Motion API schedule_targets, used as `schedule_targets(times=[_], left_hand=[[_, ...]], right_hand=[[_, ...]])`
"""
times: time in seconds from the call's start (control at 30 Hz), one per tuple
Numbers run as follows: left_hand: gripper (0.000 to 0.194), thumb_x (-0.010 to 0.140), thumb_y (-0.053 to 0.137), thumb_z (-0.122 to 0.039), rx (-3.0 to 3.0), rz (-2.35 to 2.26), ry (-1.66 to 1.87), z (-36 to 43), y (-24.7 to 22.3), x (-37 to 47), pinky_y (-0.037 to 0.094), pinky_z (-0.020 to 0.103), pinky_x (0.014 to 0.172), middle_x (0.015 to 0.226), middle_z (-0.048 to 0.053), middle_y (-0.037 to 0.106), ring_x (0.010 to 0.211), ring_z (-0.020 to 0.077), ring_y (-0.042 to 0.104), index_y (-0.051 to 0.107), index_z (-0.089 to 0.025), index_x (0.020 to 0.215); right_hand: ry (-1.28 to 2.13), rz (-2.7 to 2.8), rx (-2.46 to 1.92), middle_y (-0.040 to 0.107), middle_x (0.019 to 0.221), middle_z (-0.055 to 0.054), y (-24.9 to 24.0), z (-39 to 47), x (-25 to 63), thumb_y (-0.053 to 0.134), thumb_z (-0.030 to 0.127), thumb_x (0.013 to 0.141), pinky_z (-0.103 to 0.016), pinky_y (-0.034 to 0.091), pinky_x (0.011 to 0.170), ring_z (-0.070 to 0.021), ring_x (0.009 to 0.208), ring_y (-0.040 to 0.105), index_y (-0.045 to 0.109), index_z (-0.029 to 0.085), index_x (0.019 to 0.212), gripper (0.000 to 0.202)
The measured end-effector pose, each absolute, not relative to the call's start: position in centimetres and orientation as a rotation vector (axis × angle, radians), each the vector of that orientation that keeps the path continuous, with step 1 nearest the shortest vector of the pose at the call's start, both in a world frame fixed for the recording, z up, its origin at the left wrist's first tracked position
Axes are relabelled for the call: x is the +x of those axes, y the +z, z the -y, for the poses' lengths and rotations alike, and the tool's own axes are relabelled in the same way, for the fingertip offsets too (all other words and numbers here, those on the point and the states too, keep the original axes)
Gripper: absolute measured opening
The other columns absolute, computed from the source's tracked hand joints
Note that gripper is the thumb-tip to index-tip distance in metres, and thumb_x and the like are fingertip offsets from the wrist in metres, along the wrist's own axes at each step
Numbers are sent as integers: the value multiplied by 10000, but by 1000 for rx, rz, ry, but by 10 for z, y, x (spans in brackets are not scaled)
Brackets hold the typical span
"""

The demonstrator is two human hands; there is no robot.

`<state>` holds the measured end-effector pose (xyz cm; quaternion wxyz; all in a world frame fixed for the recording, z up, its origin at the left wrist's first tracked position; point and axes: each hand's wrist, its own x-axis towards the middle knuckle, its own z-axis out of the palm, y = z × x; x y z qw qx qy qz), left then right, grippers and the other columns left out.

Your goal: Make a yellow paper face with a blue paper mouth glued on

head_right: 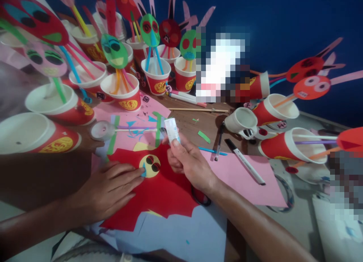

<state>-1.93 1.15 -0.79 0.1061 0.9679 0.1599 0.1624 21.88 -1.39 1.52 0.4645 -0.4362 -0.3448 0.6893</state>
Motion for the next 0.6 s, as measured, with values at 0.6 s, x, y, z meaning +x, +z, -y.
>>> schedule_targets(times=[0.6], left_hand=[[227, 893, 466, -207, 2830, -468, 525, -13, -6, -18, 358, 347, 793, 1081, 34, 675, 943, 203, 518, 616, -139, 1050]], right_hand=[[1131, 1244, -1470, 664, 789, 38, 33, 8, 232, 608, 368, 819, -250, 476, 677, -128, 721, 609, 648, 262, 915, 149]])
